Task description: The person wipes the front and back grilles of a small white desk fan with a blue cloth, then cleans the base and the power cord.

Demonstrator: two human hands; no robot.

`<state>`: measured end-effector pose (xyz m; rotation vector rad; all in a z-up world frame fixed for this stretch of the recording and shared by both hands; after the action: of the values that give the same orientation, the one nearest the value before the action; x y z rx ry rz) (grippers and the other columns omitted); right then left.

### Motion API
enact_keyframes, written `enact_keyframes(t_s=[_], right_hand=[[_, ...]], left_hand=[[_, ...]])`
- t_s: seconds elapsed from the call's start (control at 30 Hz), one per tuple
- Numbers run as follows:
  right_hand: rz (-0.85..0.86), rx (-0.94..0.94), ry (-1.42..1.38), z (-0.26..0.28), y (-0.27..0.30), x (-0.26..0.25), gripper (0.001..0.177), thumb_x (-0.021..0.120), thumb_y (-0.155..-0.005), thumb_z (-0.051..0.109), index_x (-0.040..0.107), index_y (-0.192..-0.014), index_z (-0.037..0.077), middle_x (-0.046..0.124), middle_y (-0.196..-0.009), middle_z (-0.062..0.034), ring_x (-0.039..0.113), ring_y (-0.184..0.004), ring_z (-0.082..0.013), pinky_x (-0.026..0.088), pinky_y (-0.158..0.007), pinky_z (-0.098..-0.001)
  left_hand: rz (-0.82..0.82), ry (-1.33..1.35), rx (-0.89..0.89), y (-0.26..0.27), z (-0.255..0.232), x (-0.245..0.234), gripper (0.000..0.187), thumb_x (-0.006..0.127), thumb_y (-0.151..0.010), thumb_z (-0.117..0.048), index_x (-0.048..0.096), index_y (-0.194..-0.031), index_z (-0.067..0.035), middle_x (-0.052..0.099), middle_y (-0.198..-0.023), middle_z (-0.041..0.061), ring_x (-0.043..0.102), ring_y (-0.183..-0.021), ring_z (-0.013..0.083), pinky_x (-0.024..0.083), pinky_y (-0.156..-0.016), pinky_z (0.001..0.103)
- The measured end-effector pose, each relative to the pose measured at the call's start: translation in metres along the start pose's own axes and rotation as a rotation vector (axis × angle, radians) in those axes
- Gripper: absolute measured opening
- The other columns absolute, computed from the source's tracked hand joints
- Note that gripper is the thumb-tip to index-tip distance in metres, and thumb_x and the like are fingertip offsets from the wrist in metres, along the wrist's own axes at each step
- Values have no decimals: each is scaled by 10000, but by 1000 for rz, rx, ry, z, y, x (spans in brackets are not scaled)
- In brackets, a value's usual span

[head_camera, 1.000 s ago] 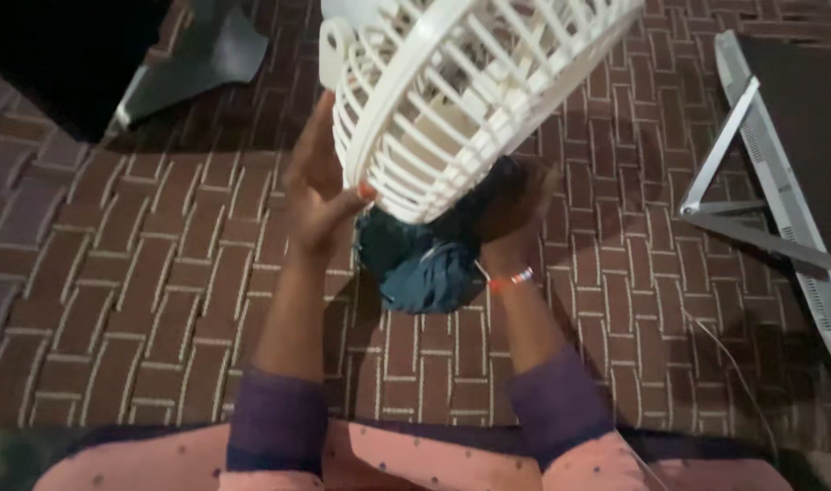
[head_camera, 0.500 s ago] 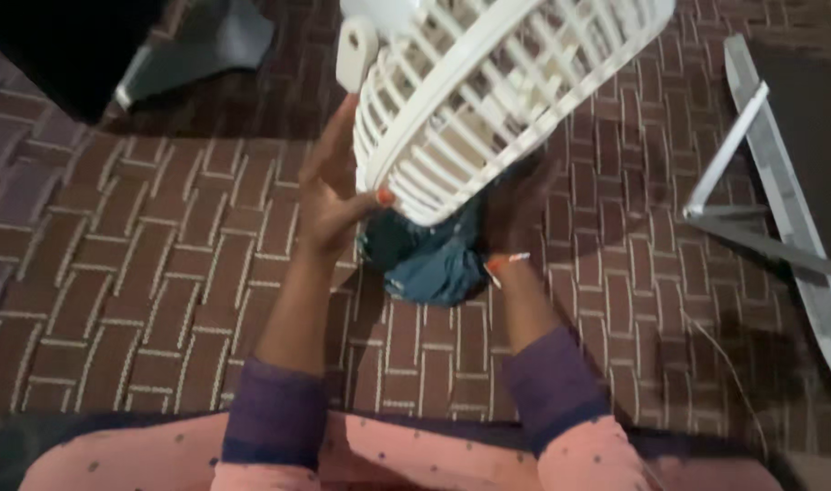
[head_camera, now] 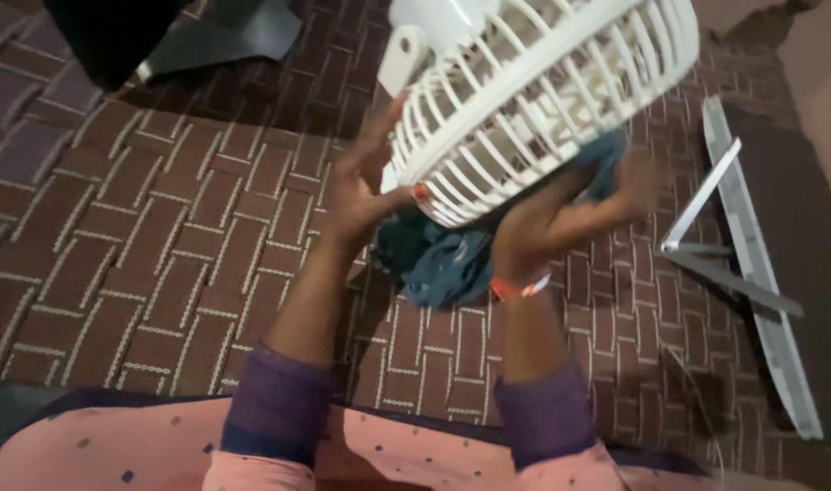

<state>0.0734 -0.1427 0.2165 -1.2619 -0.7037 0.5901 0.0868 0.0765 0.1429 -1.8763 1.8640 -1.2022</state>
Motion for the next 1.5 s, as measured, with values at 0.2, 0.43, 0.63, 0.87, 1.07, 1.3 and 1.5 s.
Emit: enact_keyframes(t_s=[0.2, 0.43, 0.63, 0.87, 1.07, 1.3, 1.5], right_hand=[[481, 107, -2, -49, 159, -21, 438, 534, -1020, 37, 314, -1386, -66, 418, -1442, -302, 488, -1331, -437, 434, -1150, -505], [111, 266, -81, -43, -2, -69, 372, 635, -1132, 352, 491, -1254, 31, 567, -1180, -77, 621, -1030, -180, 574, -940, -319], [253, -143, -4, 20, -125, 4, 208, 663, -1128, 141, 598, -1289, 26, 597, -1315, -94, 582, -1287, -279, 497, -1123, -501], [131, -45, 22, 50, -32, -17, 167, 661, -1072, 55, 697, -1233, 28, 467, -1151, -111, 530, -1119, -282, 568, -869, -416], [539, -293, 49, 78, 62, -29, 360, 608, -782, -62, 649, -1139, -80, 582, -1121, -197, 536, -1044, -354, 481, -888, -501], [119, 371, -165, 23, -20, -74, 289, 574, -1193, 269, 536, -1262, -10, 661, -1143, -105, 690, -987, -170, 636, -880, -280], [401, 6, -108, 4, -166, 11, 374, 620, -1125, 323, 620, -1256, -27, 637, -1263, -195, 642, -1156, -299, 536, -1023, -455]], left_hand=[[53, -17, 26, 0, 6, 6, 962, 935, -812, -280, 423, -1598, -65, 411, -1689, 140, 443, -1559, 279, 361, -1341, 458], [47, -139, 73, -3, 3, 7, 934, 916, -789, -281, 478, -1582, -54, 454, -1672, 158, 414, -1582, 274, 311, -1339, 424], [39, -88, 47, -2, -2, 8, 937, 910, -788, -301, 473, -1580, -53, 462, -1661, 157, 431, -1565, 278, 312, -1336, 431], [93, -299, 118, 0, -2, 8, 955, 905, -756, -308, 492, -1582, -67, 498, -1646, 186, 422, -1577, 302, 301, -1340, 447], [29, -197, 44, -3, -3, 3, 949, 909, -788, -371, 458, -1574, -88, 453, -1650, 156, 431, -1552, 315, 333, -1310, 455], [68, -335, 76, 0, -6, 11, 944, 891, -764, -375, 489, -1573, -104, 502, -1634, 156, 423, -1564, 301, 301, -1321, 457], [57, -289, 93, -4, -5, 7, 927, 884, -782, -394, 499, -1572, -100, 503, -1641, 143, 430, -1576, 298, 304, -1332, 446]])
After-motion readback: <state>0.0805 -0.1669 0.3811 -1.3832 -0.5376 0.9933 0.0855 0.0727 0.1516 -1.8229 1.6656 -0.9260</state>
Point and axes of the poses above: each hand's wrist, its own y-axis away from the middle knuckle, its own x-axis out of the palm, z = x × y, the point moved 7 cm from there along -y, towards the middle knuckle
